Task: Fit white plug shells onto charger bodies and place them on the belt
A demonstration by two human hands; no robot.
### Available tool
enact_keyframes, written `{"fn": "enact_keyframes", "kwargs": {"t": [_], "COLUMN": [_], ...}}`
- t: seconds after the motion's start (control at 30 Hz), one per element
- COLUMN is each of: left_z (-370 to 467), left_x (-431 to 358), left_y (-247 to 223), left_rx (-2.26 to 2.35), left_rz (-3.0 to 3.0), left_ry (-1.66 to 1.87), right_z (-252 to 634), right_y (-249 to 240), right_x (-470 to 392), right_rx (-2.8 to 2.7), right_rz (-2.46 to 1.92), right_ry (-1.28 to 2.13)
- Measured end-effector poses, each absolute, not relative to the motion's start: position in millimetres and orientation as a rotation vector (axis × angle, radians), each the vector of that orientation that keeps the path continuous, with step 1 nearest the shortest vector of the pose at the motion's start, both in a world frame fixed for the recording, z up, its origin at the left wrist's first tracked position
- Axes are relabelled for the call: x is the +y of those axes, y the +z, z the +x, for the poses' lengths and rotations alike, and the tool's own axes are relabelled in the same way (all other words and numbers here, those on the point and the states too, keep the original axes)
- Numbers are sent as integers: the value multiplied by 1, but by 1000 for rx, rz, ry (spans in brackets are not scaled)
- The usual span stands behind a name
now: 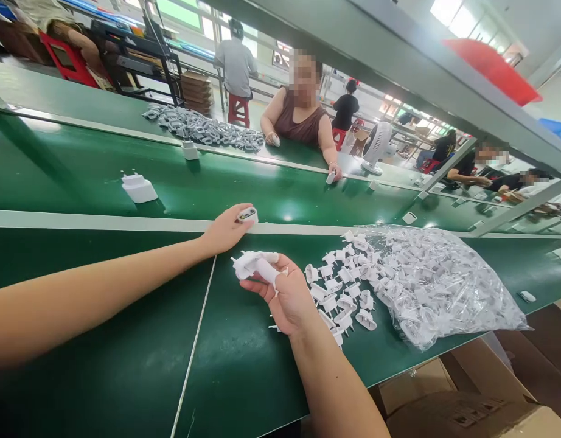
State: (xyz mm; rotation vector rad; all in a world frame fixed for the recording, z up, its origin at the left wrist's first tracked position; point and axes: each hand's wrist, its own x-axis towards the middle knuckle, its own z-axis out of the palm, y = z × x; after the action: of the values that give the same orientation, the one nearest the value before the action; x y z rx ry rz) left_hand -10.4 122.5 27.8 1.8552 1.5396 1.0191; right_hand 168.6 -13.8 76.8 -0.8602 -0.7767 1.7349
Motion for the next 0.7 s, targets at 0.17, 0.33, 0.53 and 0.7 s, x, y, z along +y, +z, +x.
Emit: {"fn": "enact_keyframes", "kwargs": {"t": [0.17,0.33,0.53,0.7], "left_z": [-44,-52,-54,-55], "left_x": [26,-25,-25,-19], "left_y": [27,26,15,9], "left_rx": [1288,1152,1106,1049], "left_rz": [1868,1833,1847,1933], "left_ry": [939,776,773,846], "right_z": [167,159,155,156], "right_y": [84,79,59,59], "right_x": [-20,-21,-20,-28], "right_rx": [-795,-917,-1423,-1977], "right_rz": [-718,-893,-1223,-1082], "right_ry": [1772,1578,918,435]}}
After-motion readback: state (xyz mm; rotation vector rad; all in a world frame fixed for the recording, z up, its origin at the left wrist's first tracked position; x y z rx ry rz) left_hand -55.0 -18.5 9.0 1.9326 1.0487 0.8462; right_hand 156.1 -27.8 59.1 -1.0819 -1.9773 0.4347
